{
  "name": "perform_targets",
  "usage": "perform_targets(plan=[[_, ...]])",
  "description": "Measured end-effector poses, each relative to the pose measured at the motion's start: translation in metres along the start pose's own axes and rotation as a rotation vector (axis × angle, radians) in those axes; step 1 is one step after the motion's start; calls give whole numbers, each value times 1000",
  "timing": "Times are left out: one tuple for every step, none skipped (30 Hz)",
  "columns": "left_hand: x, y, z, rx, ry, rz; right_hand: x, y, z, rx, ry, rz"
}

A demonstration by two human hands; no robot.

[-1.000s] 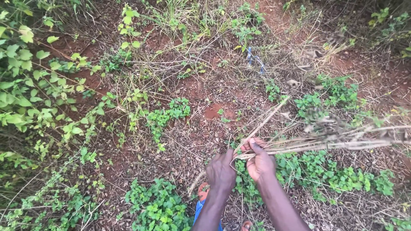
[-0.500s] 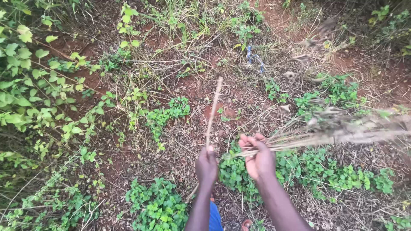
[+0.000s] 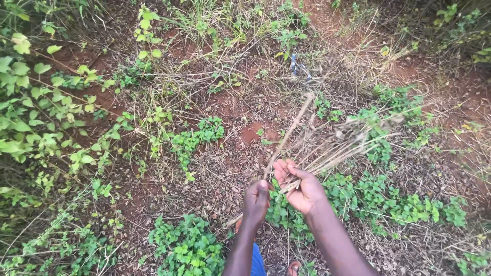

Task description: Gathering dry branches and tying them together in an outdoor brush area.

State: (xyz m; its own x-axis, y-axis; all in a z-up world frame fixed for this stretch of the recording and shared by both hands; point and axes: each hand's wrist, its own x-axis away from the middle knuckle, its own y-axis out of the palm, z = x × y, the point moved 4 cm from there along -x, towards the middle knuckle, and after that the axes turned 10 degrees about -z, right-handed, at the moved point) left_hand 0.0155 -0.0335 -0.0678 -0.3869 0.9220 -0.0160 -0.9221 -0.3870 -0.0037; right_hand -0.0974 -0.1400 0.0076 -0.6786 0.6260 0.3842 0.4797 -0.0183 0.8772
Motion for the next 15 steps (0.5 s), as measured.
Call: perform_targets(plan=[[1,1,1,-2,3,1,-1,1,-2,-1,0,-4],[1,2,-1,-41,-68,-13,-1,2,-3,26,6,-21],[2,3,-3,-78,-138,-26,-2,3,-5,55,11,-38],[3,3,5,-79,-135,-25,-3,2,-9,55,10,-41],[4,4,10,-138,-185,-32,-4,1,-15,52,1,-57],[6,5,15,-197,-235,-38,-5,-1,-20,49,-8,-72],[5,6,25,-198,-232,-37,-7,-2,-21,50,-9,-76],[4,4,37,-332,-196,17,-9,-3,-23,20,-21,-78],[5,5,49,-464,-162,68,-10,-6,-25,-10,-34,-77],[4,7,50,-463,-160,68,-9,-5,-28,-9,-35,-77],[3,10,49,-489,-212,26,-8,-3,-30,-44,-51,-63],[3,12,49,-514,-264,-16,-8,-1,-32,-80,-68,-48],[3,15,45,-516,-264,-11,-16,-17,-35,-79,-63,-51],[4,19,41,-536,-265,-31,-23,-33,-39,-66,-83,-52],[3,21,37,-559,-264,-44,-34,-46,-42,-52,-99,-59]])
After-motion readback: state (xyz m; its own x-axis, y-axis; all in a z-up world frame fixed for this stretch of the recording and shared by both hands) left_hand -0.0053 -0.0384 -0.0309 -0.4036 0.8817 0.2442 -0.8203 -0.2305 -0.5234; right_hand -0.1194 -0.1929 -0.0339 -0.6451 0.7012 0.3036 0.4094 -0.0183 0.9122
